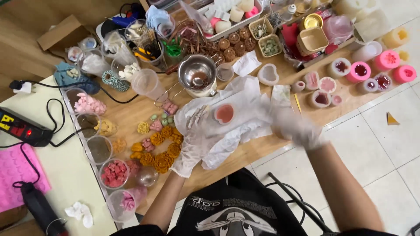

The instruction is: The person prepares and pours melted wax into silicone molds. They use a heat gun to smooth the surface of a heart-shaped candle, use a tool to add colored wax details to various floral and heart molds, and pour melted wax from a metal pot into a mold. The candles are then left on the workspace.

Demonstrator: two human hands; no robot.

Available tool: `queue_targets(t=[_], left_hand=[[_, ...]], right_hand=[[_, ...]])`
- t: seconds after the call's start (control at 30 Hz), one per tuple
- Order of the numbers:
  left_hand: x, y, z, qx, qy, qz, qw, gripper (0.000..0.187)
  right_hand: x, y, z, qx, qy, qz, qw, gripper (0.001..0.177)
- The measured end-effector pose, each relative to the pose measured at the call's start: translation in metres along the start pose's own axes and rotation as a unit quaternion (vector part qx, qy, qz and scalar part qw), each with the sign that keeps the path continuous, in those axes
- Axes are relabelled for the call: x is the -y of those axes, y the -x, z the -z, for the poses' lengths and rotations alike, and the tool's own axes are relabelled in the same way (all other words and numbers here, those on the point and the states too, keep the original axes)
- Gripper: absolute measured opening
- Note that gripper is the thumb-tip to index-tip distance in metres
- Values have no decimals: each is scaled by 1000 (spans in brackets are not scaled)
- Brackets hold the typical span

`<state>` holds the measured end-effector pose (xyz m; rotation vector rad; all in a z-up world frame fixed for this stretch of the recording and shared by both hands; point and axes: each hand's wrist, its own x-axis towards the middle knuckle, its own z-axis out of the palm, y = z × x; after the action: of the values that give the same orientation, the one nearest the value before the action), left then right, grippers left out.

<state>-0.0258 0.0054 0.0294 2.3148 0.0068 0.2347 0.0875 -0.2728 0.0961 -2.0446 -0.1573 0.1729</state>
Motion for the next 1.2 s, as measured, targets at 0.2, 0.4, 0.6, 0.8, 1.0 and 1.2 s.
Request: queue_targets(t=[0.2,0.4,0.6,0.8,1.0,1.2], left_hand=[[3,-11,-10,28,33,-20,999,94],[2,-8,-23,-8,7,14,1000,92],[-9,-13,-31,-45,-17,35,998,91],[-12,-25,-44,-70,-7,62,996,98],[-2,-19,-53,-118,-31,29,992,98],[-10,-12,-53,-119,-8,63,991,92]], right_hand=[[7,-5,-5,4,0,11,1000,56],[5,2,4,8,2,-4,1000,55],[5,-7,4,13,2,-14,1000,54],[11,-46,21,-7,25,-10,1000,54],[0,-73,23,-23,67,-29,997,53],[-44,-57,33,-55,114,-78,989,53]])
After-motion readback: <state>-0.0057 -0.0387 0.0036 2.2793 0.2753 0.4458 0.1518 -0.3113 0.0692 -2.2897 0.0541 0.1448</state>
